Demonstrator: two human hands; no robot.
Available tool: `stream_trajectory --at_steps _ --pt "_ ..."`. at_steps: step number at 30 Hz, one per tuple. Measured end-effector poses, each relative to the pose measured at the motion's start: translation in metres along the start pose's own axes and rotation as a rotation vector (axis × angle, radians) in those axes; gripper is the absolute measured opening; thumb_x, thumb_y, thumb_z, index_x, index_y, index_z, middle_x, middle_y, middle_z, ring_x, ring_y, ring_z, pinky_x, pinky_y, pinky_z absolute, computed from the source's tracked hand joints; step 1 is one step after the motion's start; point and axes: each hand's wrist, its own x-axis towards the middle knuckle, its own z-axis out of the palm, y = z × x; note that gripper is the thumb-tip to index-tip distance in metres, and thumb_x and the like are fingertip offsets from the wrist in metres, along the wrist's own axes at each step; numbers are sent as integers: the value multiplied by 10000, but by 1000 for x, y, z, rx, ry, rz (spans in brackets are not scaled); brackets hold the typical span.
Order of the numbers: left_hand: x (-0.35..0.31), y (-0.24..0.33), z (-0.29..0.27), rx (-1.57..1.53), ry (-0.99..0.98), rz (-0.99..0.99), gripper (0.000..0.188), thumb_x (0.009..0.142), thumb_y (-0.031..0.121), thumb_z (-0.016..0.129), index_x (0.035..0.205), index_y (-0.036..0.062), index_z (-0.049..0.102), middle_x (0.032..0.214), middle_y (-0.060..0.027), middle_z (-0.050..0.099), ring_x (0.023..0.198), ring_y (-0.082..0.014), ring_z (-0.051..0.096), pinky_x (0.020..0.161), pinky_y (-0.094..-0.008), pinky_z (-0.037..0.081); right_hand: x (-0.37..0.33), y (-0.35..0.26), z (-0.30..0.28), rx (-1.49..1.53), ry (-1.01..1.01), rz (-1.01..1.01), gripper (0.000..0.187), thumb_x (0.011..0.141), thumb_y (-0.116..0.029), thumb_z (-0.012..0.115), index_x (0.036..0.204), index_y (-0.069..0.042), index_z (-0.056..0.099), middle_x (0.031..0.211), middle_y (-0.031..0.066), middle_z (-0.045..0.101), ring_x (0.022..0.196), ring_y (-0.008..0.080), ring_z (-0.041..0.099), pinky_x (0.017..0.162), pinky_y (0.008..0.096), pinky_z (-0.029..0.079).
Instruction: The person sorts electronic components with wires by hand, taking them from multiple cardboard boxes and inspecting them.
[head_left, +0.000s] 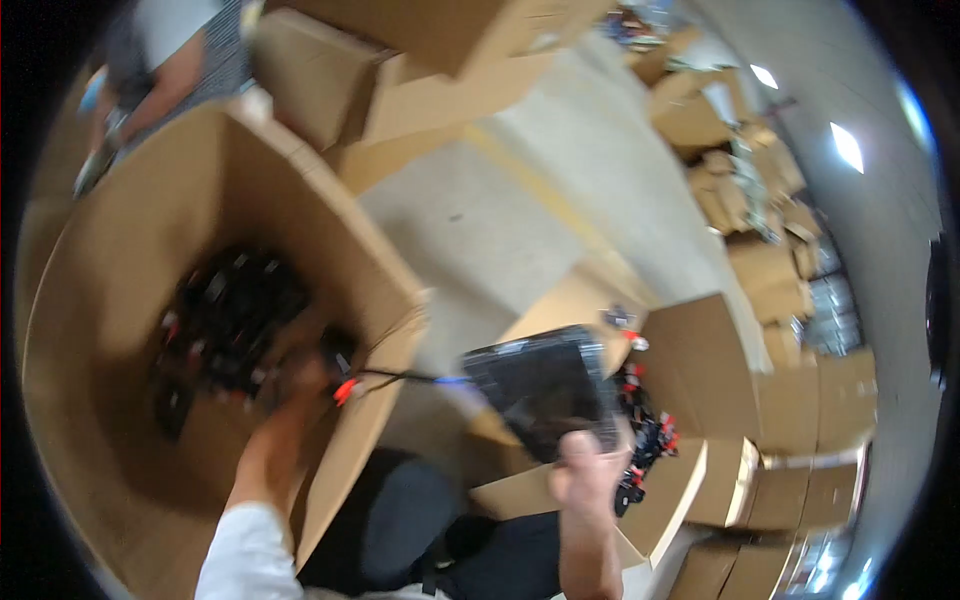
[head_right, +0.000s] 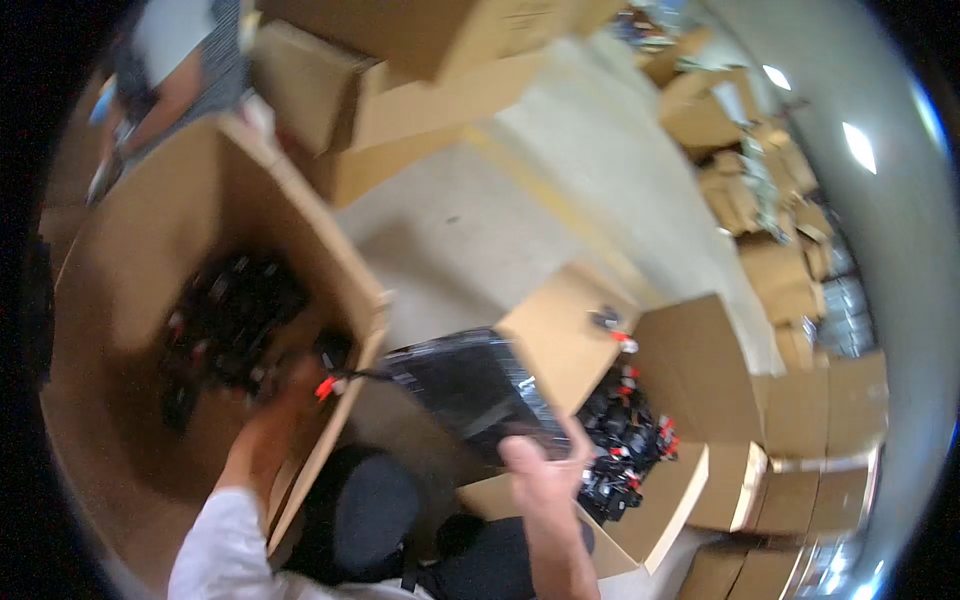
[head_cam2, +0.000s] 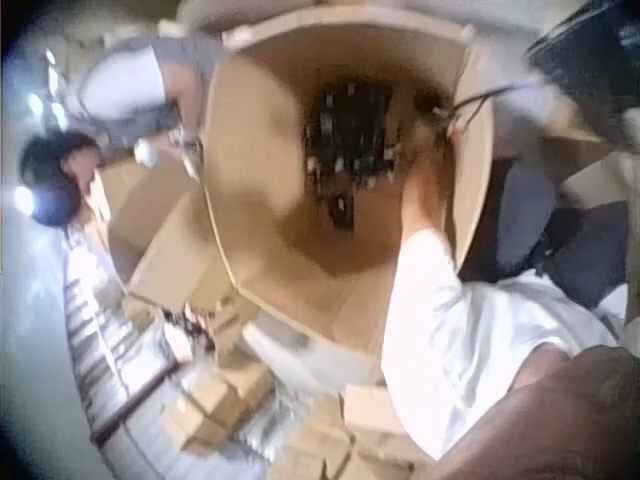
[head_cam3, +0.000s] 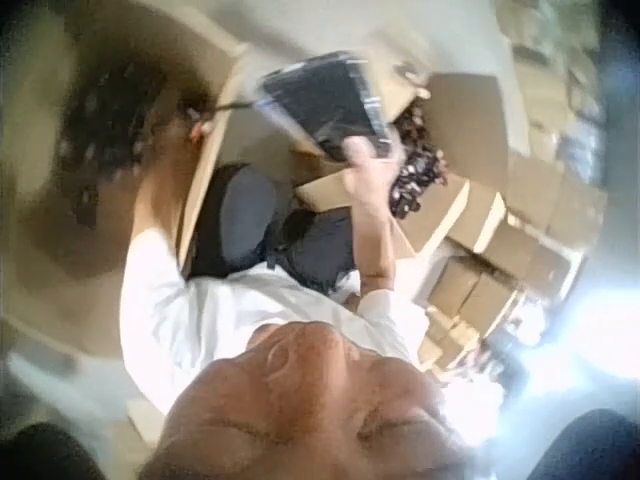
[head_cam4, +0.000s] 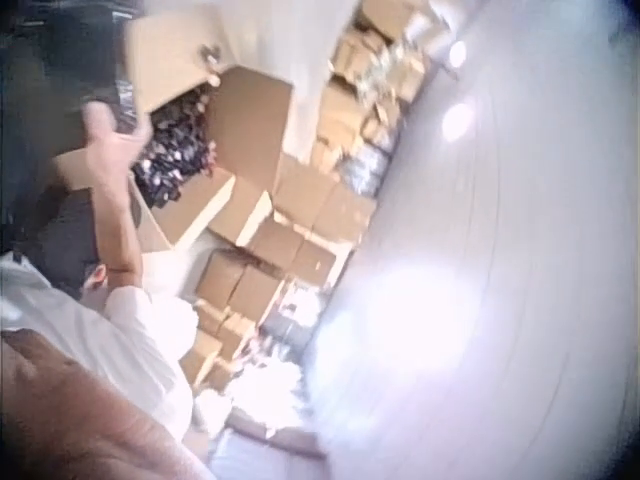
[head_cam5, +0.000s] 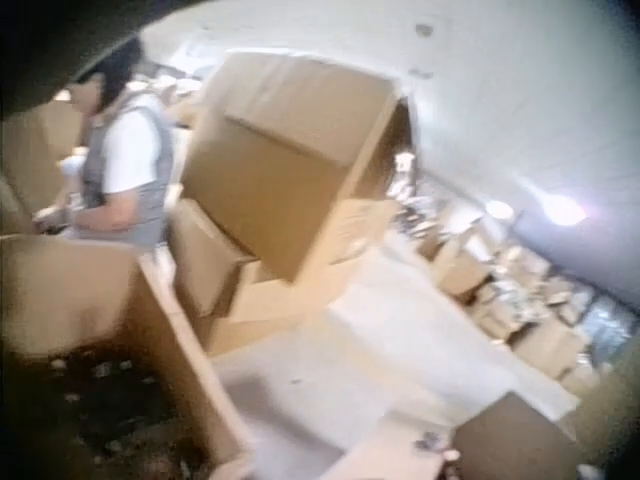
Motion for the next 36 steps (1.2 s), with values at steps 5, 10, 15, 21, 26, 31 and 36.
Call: stream_trajectory --at_steps 5,10,15,21,26,31,36 --pt "-11 -108 52 -644 265 70 629 739 254 839 1238 -46 602 1184 -150 657 1051 -304 634 924 -403 497 1 -11 30 371 -201 123 387 843 -252 806 1092 9 666 934 7 665 822 78 595 749 224 486" --pt "-154 -46 -167 -1089 192 174 415 846 96 702 1228 -40 615 1030 -66 692 889 -148 652 824 -305 536 -8 -23 -8 394 -92 -35 454 881 -279 768 1173 37 627 1013 36 663 909 96 597 821 239 489" --pt "-313 22 -304 -1042 325 656 499 814 35 648 1294 -68 558 1101 -71 677 980 -142 637 937 -291 490 -20 -67 -25 270 73 -369 431 862 -182 784 1191 30 603 1043 84 672 945 135 615 852 261 495" --pt "-410 138 -315 -932 -37 830 384 883 73 633 1234 -82 613 1082 -112 683 1018 -154 627 927 -287 489 -33 -120 -71 -134 -58 -1382 454 744 -49 797 1149 27 609 1162 199 665 1073 333 642 929 416 508" --pt "-420 205 -283 -951 -200 1170 377 952 170 499 1160 -121 615 1066 -124 678 973 -143 644 890 -258 499 -59 -126 -128 -187 -396 -1268 579 737 -224 840 1213 7 605 1222 166 650 1114 338 622 945 417 500" --pt "-398 225 -239 -759 -21 1297 358 962 189 535 1216 -62 562 1184 -167 622 1116 -205 603 971 -302 471 -83 -133 -172 -235 -371 -1303 745 679 -363 870 1249 9 569 1216 158 651 1091 332 618 922 415 507" --pt "-270 251 -212 -987 -591 1046 413 998 263 514 1282 -37 500 1304 -182 552 1178 -245 575 1027 -382 448 -79 -105 -185 -571 -101 -1466 679 652 -320 893 1160 -5 569 1132 175 662 958 326 662 821 387 559"
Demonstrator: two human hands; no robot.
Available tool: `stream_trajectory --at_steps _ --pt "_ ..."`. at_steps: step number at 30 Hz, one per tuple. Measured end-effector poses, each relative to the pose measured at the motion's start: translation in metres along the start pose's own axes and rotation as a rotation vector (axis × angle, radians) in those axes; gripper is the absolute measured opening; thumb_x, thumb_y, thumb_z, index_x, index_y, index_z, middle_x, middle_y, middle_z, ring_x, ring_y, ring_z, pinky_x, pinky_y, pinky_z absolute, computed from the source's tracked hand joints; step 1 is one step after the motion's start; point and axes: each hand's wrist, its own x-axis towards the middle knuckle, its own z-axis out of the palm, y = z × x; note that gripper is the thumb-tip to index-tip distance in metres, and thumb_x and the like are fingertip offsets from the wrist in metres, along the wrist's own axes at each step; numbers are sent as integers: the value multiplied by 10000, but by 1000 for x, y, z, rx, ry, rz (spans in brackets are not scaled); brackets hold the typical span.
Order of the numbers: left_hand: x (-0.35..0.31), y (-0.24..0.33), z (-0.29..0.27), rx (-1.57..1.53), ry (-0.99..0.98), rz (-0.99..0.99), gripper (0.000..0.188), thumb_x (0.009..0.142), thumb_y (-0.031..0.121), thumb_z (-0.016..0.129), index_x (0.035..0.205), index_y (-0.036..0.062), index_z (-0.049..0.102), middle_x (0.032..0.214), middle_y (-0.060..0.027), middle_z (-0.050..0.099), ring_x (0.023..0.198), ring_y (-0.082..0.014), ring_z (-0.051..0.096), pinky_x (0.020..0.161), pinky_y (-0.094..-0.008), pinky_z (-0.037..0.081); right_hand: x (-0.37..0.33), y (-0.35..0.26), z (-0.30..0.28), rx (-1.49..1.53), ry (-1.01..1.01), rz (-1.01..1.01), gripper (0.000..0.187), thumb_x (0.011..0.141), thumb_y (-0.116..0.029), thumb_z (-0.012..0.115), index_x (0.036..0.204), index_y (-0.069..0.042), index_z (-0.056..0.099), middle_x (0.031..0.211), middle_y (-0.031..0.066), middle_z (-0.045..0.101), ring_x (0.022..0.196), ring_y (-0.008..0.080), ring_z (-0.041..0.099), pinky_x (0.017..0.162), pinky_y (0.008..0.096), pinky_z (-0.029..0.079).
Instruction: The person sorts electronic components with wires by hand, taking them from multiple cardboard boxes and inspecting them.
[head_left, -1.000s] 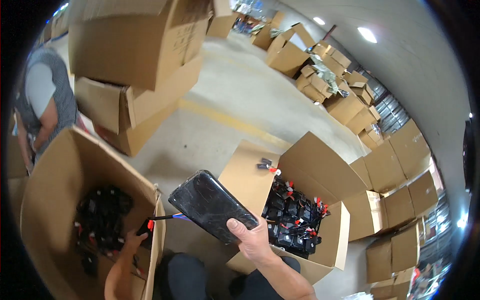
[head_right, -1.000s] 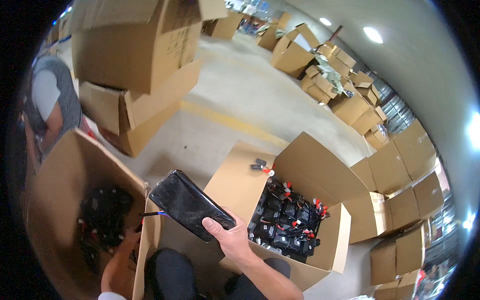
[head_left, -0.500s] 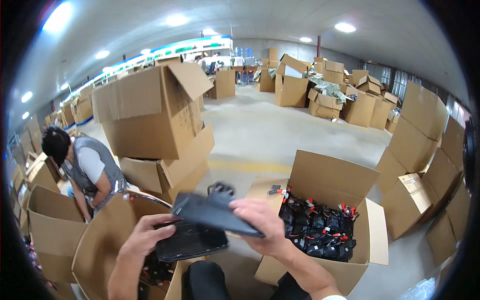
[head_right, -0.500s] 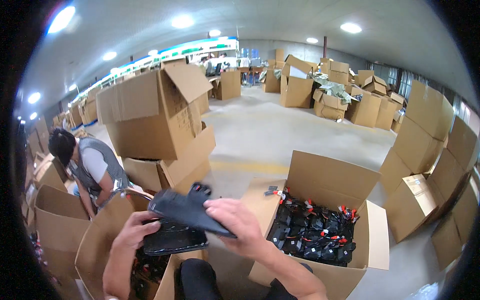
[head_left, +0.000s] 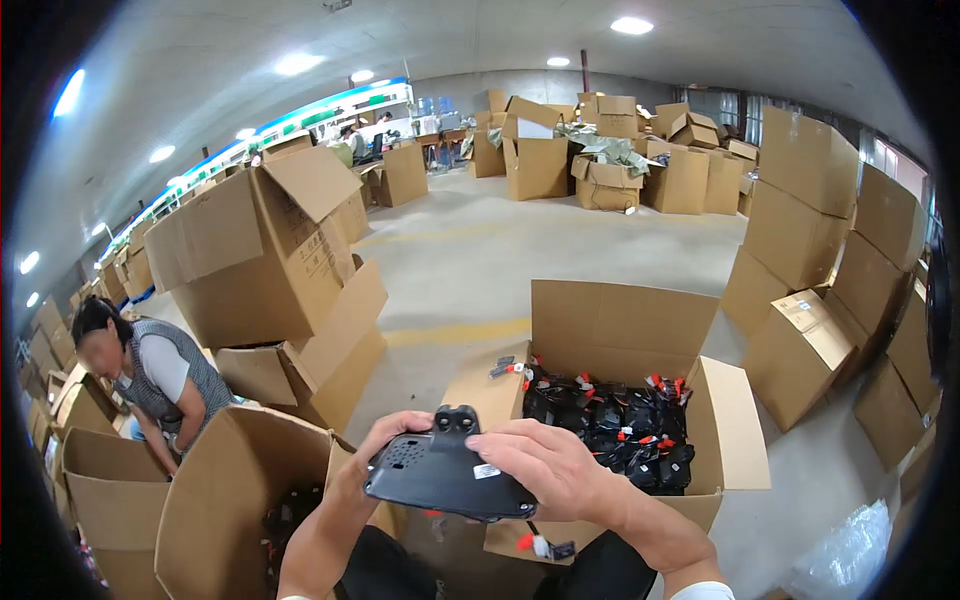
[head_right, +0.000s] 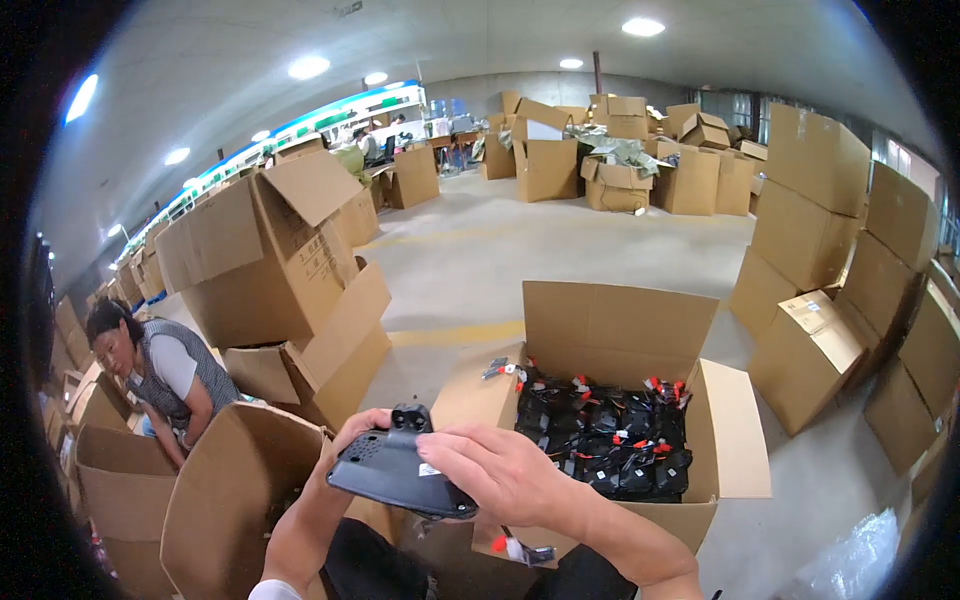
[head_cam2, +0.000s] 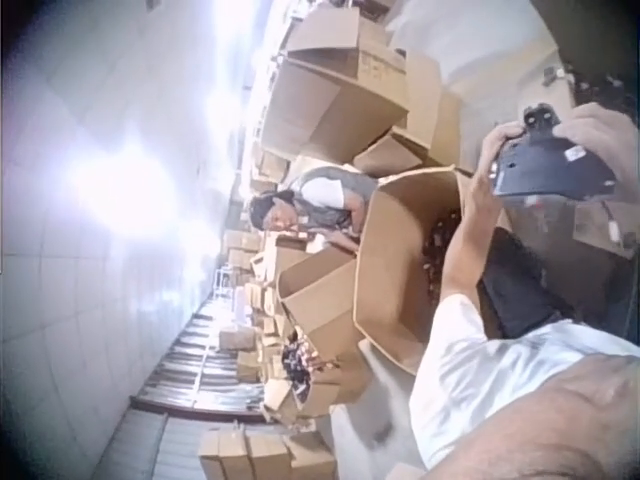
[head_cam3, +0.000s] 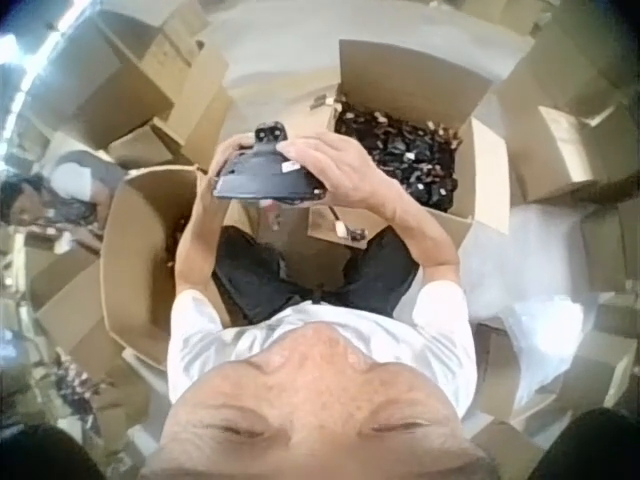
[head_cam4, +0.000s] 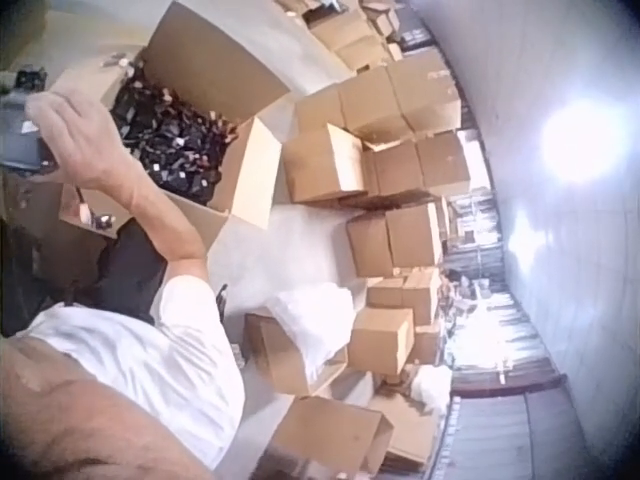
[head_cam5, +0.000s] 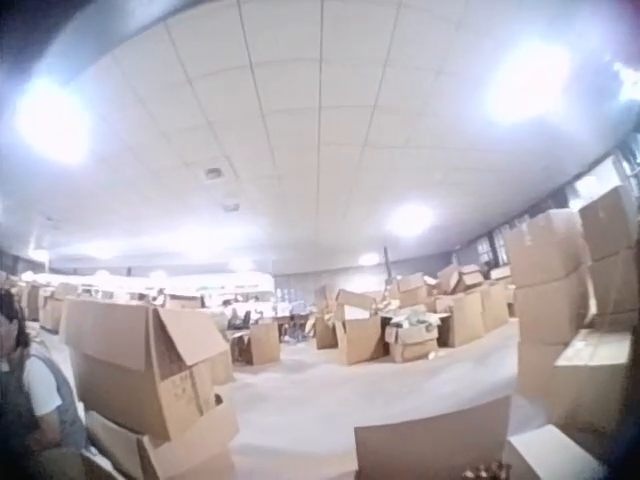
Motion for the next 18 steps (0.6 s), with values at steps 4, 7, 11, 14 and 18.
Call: stream_trajectory --at_steps 4,7,11,14,18 --pt "49 22 60 -397 -173 -334 550 1003 485 458 1122 -24 630 1042 -118 689 932 -187 658 878 -342 520 -24 16 24 64 285 165 647 563 -314 953 1024 -42 588 1053 148 683 899 313 687 756 370 566" --pt "65 -13 36 -225 33 -219 560 1018 479 409 1132 -23 629 1037 -124 693 993 -195 651 907 -331 507 -42 33 48 176 310 595 653 595 -210 935 1101 -59 551 949 94 654 800 221 661 739 342 550" --pt "65 -34 39 -419 242 42 823 990 668 236 1314 -30 530 1192 -127 654 1040 -202 642 918 -339 518 -59 58 95 326 354 1073 610 693 -118 822 1194 -41 483 1054 71 540 972 165 534 894 307 457" --pt "77 -51 42 -709 146 -65 696 974 647 392 1374 90 513 1239 -85 641 1074 -204 632 972 -396 504 -73 75 118 249 311 1195 506 761 -130 746 1188 1 508 1081 90 548 1001 201 530 941 326 432" --pt "87 -66 48 -587 345 -84 566 993 521 502 1254 33 616 1228 -74 651 1030 -126 624 920 -284 502 -97 88 126 282 270 1244 534 885 -236 692 1299 21 473 1174 123 540 1061 220 526 983 337 411"
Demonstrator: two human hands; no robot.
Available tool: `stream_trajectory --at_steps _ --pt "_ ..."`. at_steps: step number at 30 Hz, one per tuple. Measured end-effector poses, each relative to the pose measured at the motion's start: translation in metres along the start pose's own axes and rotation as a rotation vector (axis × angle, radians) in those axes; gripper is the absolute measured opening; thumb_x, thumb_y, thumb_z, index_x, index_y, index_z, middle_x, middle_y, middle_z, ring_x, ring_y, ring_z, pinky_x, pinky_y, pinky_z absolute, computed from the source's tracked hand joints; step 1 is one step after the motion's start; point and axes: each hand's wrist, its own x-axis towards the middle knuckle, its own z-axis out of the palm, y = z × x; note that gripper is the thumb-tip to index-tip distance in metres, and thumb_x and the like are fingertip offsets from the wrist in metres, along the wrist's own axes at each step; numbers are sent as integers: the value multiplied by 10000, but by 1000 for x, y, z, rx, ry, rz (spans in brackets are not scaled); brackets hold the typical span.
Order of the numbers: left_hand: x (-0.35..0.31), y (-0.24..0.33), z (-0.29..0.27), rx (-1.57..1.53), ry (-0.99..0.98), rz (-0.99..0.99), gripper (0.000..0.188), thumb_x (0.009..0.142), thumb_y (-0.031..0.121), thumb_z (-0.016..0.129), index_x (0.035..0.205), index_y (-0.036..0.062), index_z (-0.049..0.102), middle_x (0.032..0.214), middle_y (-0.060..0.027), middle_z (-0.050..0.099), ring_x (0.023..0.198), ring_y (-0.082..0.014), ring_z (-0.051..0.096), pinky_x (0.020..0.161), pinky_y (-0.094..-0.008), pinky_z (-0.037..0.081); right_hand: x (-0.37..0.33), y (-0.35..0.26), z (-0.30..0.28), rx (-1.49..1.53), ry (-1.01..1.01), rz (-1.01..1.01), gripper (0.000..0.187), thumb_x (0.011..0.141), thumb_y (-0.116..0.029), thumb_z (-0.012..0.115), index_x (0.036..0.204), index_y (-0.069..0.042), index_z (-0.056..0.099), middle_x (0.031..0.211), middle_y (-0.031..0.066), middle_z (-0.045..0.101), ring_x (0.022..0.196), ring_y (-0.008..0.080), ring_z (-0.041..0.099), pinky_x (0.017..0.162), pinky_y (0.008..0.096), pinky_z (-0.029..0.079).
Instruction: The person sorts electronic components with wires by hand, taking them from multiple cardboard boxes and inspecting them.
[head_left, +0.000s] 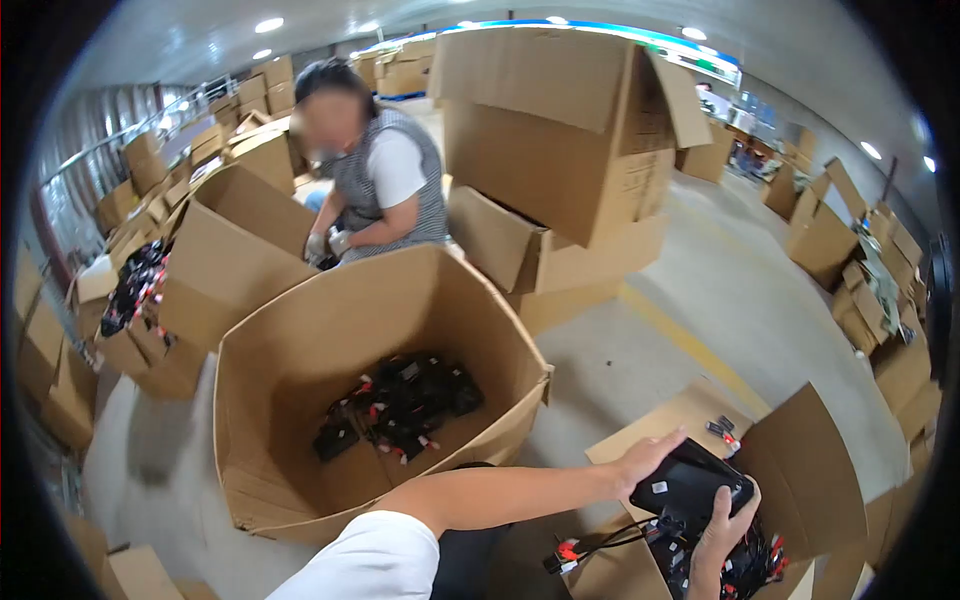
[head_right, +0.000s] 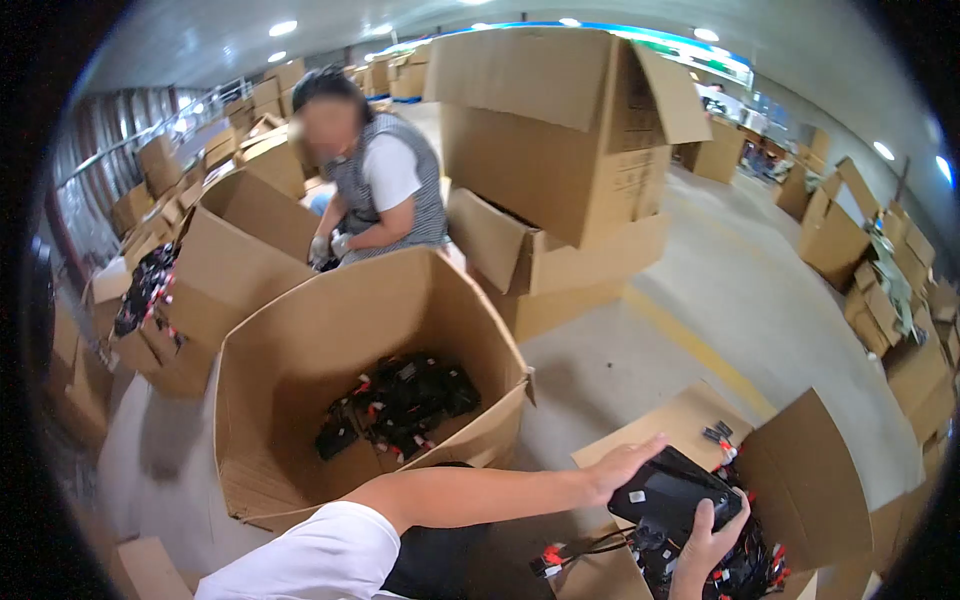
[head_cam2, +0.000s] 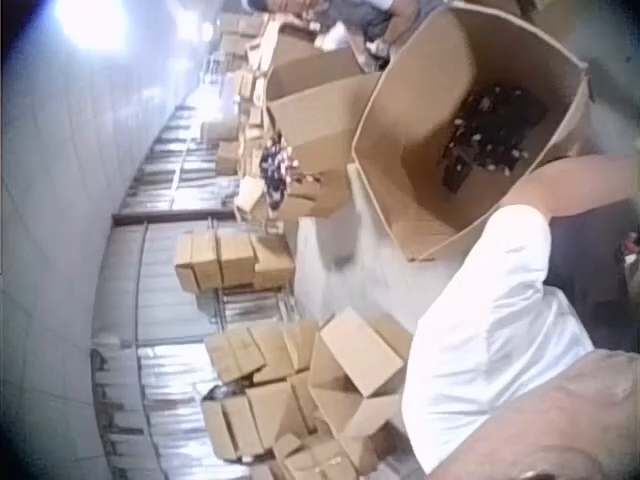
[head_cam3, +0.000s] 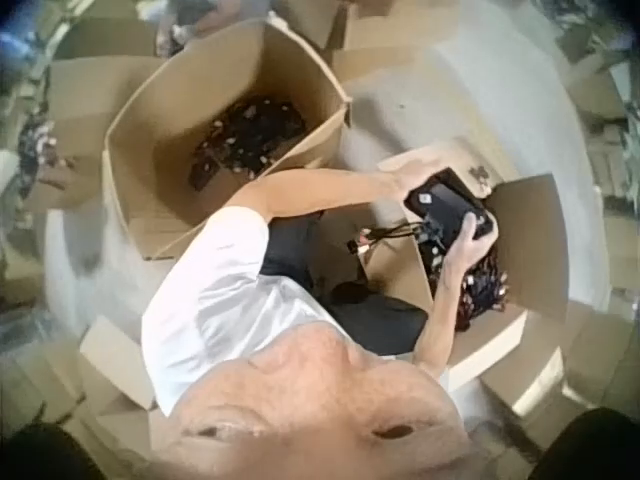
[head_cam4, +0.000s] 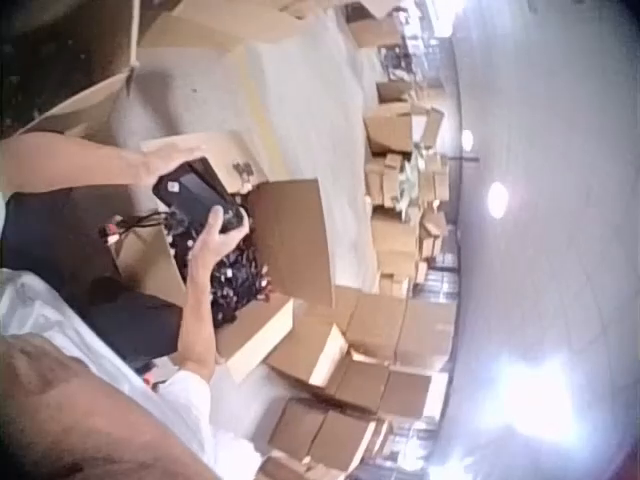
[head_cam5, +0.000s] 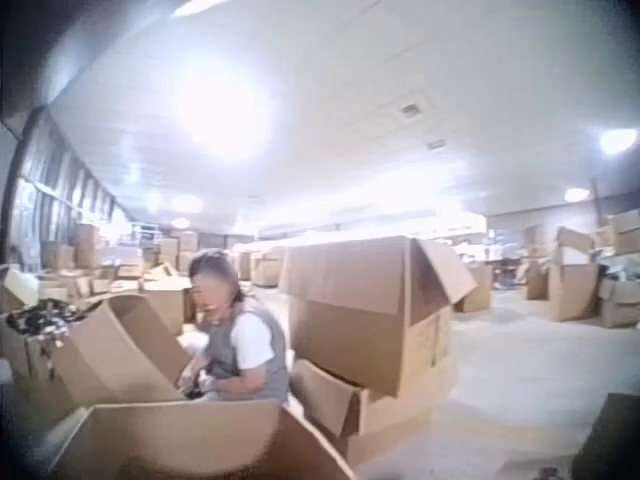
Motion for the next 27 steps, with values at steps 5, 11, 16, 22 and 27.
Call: stream_trajectory --at_steps 5,11,16,22,27 --pt "-4 4 -14 -30 1 27 626 988 545 493 1310 13 569 1281 -73 628 1087 -137 611 957 -279 477 2 3 21 -66 -34 -4 576 958 -377 610 1331 33 453 1230 155 524 1097 237 524 993 340 407" --pt "-1 -4 -13 18 32 64 587 1008 489 483 1338 7 543 1307 -79 614 1119 -142 603 976 -279 464 -2 5 18 -17 -49 44 513 999 -340 549 1328 46 474 1231 144 543 1120 217 530 1016 325 400" --pt "2 -6 -13 -55 5 52 444 1023 369 486 1271 16 592 1222 -72 653 1052 -147 626 940 -292 486 -4 5 17 -51 -10 78 502 1004 -341 531 1316 49 489 1239 153 547 1124 226 537 1017 327 404" --pt "4 -8 -14 -61 30 59 350 1018 264 471 1220 22 622 1164 -67 661 1003 -149 628 914 -302 498 -3 16 13 94 -33 153 459 1004 -319 528 1302 29 497 1206 131 557 1089 216 543 981 327 419" --pt "11 -18 -17 154 96 272 451 1052 329 431 1347 2 528 1315 -89 579 1216 -160 522 1049 -297 396 -3 18 20 260 -28 300 393 996 -321 553 1225 -2 531 1105 96 599 988 179 598 870 313 495"
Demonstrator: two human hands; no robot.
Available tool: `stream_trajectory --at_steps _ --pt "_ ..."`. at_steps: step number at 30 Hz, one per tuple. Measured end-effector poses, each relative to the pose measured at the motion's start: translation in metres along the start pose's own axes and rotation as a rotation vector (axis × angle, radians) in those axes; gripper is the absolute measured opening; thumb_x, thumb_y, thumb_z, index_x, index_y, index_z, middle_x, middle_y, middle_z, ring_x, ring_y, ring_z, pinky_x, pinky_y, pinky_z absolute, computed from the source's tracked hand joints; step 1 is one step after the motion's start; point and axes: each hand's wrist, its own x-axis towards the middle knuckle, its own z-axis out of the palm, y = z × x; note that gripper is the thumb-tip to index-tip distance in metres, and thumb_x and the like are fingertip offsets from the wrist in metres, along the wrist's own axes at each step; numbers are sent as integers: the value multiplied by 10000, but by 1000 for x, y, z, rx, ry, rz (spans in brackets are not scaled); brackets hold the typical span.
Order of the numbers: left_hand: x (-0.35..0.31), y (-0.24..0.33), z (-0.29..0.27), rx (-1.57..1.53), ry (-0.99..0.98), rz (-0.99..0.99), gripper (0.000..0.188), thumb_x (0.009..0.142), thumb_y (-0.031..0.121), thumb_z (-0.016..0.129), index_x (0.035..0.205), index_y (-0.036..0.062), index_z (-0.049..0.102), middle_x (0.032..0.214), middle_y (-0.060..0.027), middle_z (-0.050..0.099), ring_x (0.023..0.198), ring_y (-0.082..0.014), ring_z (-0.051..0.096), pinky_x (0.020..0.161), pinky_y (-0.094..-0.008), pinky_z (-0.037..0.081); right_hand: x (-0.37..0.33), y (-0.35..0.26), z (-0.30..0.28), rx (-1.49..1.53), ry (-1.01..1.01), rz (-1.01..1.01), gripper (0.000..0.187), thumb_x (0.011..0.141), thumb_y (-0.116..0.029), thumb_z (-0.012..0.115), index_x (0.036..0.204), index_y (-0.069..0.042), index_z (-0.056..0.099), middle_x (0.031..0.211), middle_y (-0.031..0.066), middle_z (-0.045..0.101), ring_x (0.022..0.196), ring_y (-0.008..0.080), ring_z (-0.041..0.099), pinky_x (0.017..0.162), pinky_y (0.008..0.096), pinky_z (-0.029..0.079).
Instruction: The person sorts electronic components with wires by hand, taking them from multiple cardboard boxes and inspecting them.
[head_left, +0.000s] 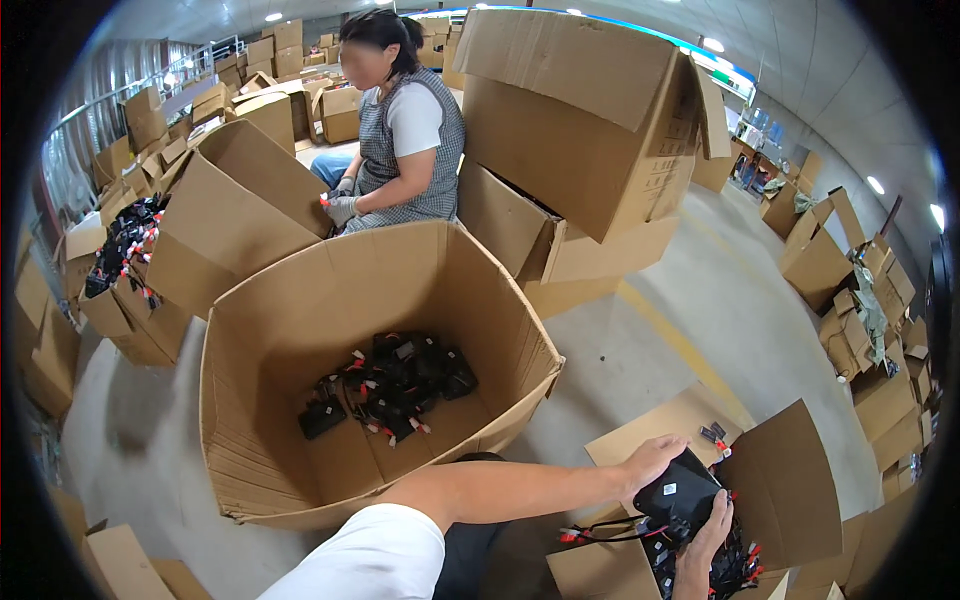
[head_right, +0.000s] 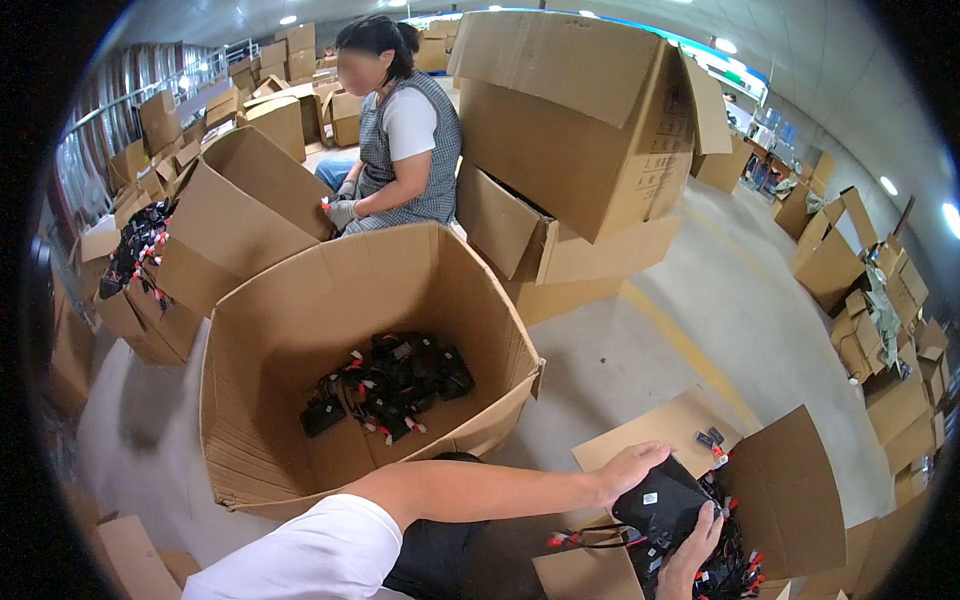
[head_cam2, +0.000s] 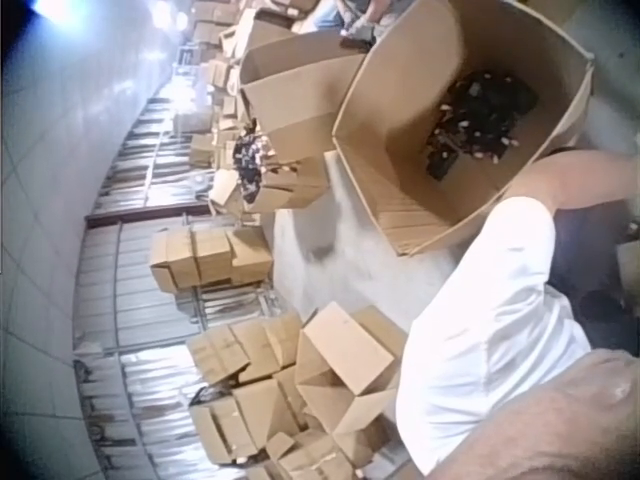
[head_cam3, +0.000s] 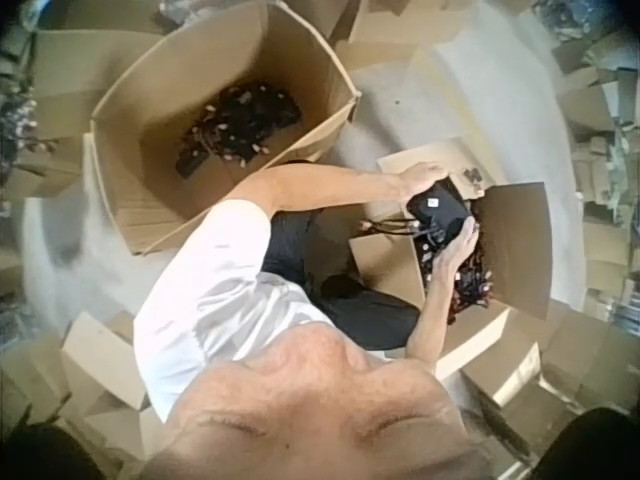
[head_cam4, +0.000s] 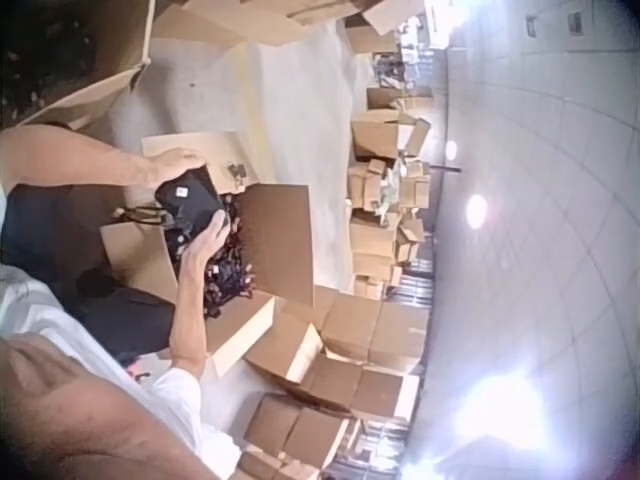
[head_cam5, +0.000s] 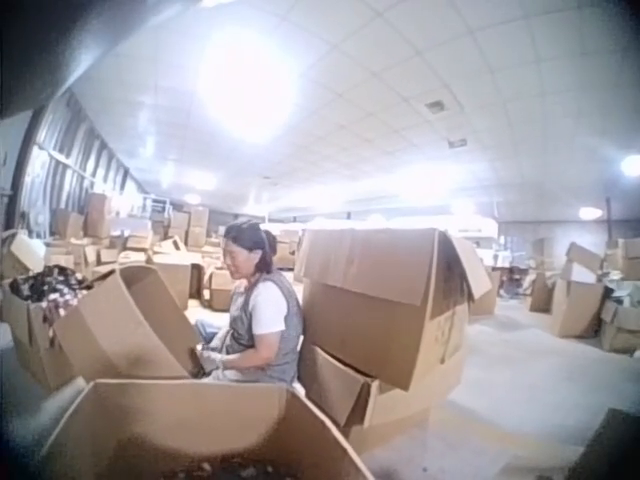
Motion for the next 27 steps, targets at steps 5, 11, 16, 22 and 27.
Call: stream_trajectory --at_steps 5,11,16,22,27 --pt "3 -5 2 108 -66 105 529 1058 392 411 1386 -17 480 1360 -109 549 1278 -166 474 1095 -300 346 1 1 -3 133 -11 116 440 975 -364 577 1218 -1 519 1117 118 605 982 211 627 852 347 522" --pt "1 -4 5 238 -42 241 584 1047 445 415 1356 -45 493 1332 -128 568 1256 -184 498 1085 -309 362 -3 -3 1 140 -3 163 491 952 -423 591 1237 -24 564 1152 85 609 1027 204 610 882 353 501" --pt "-4 2 8 379 -25 303 614 1037 468 431 1315 -73 516 1286 -162 593 1226 -199 527 1071 -312 378 -3 -5 2 235 -55 198 432 982 -390 547 1184 -9 565 1112 110 627 973 219 639 849 360 519" --pt "-7 -3 11 400 49 345 624 1033 486 423 1317 -61 523 1294 -186 586 1227 -215 529 1068 -320 379 -3 -4 2 275 -119 244 451 974 -413 549 1213 -30 567 1134 92 637 1007 217 633 878 372 509" --pt "-8 -3 11 406 192 330 638 1017 566 396 1014 -37 604 897 -107 624 880 -189 574 824 -330 465 -4 -1 0 256 -154 255 489 945 -451 591 1249 -71 551 1167 68 620 1053 214 609 921 407 491"
